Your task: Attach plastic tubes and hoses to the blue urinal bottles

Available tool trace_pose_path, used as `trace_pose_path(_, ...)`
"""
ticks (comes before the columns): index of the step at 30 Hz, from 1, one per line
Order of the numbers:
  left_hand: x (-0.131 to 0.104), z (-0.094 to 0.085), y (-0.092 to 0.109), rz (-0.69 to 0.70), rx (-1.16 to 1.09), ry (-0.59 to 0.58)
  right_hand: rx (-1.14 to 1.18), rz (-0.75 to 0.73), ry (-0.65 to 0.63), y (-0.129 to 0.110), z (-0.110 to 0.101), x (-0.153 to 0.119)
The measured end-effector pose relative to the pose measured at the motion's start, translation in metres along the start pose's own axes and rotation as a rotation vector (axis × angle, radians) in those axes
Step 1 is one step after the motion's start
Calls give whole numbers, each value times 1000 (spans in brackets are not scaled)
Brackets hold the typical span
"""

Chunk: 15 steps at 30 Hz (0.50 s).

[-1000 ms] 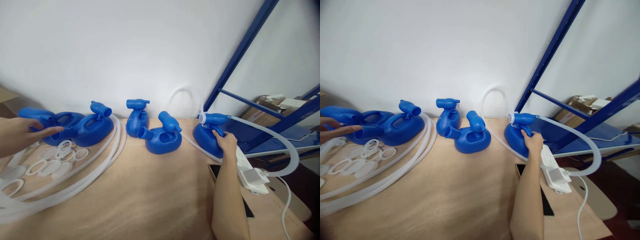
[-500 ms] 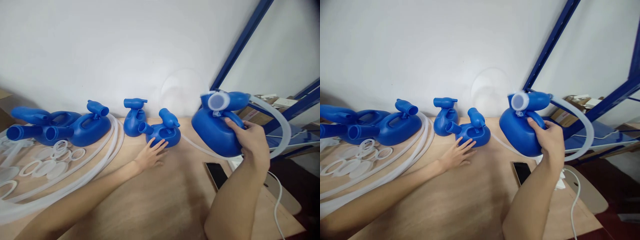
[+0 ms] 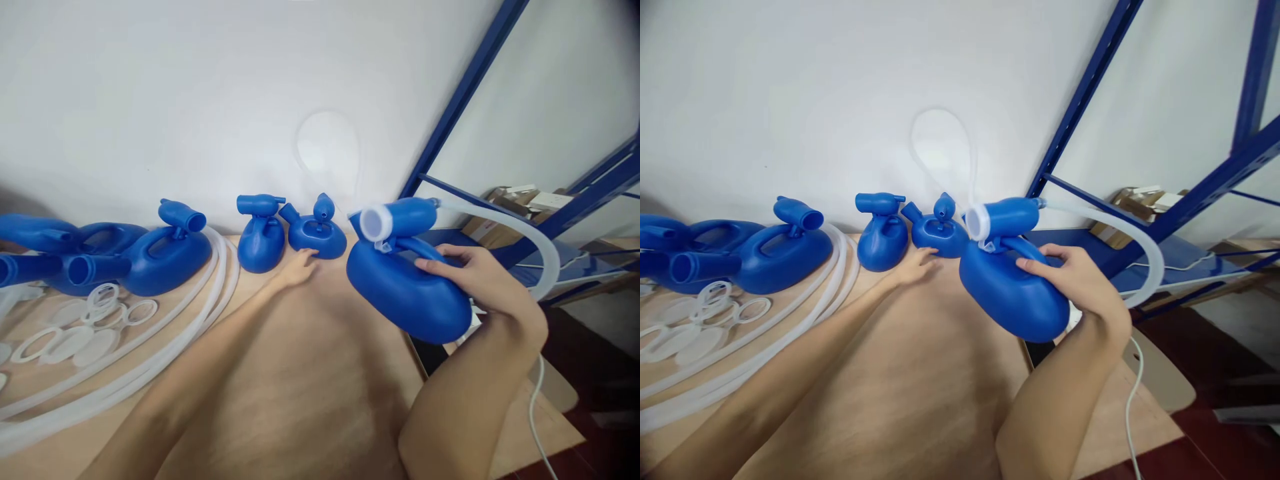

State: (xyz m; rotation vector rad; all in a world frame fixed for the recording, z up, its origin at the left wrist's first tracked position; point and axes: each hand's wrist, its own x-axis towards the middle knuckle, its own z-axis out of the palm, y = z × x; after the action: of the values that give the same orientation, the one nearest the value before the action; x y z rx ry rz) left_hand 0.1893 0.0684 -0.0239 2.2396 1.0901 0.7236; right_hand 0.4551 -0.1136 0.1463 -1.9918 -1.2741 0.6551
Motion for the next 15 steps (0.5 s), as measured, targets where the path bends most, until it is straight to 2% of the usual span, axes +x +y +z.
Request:
trace_pose_path(2,-7,-14,11,-15,-108,113,-66,-30,-164,2,4,7)
trace_pose_path(5,-24,-35,36,23,-262,234,-217,-127,-334,-1,17,16)
trace_pose_path(9,-43,-50,67,225,-445,218,-419,-294,-528,-14,47,25)
trace_pose_path(12,-49,-52,72,327,-335,222,-493,-363,-675,-22,74,33)
trace_pose_path(15,-50,-57,63,322,-260,237,-494,-396,-799,-29,93,35)
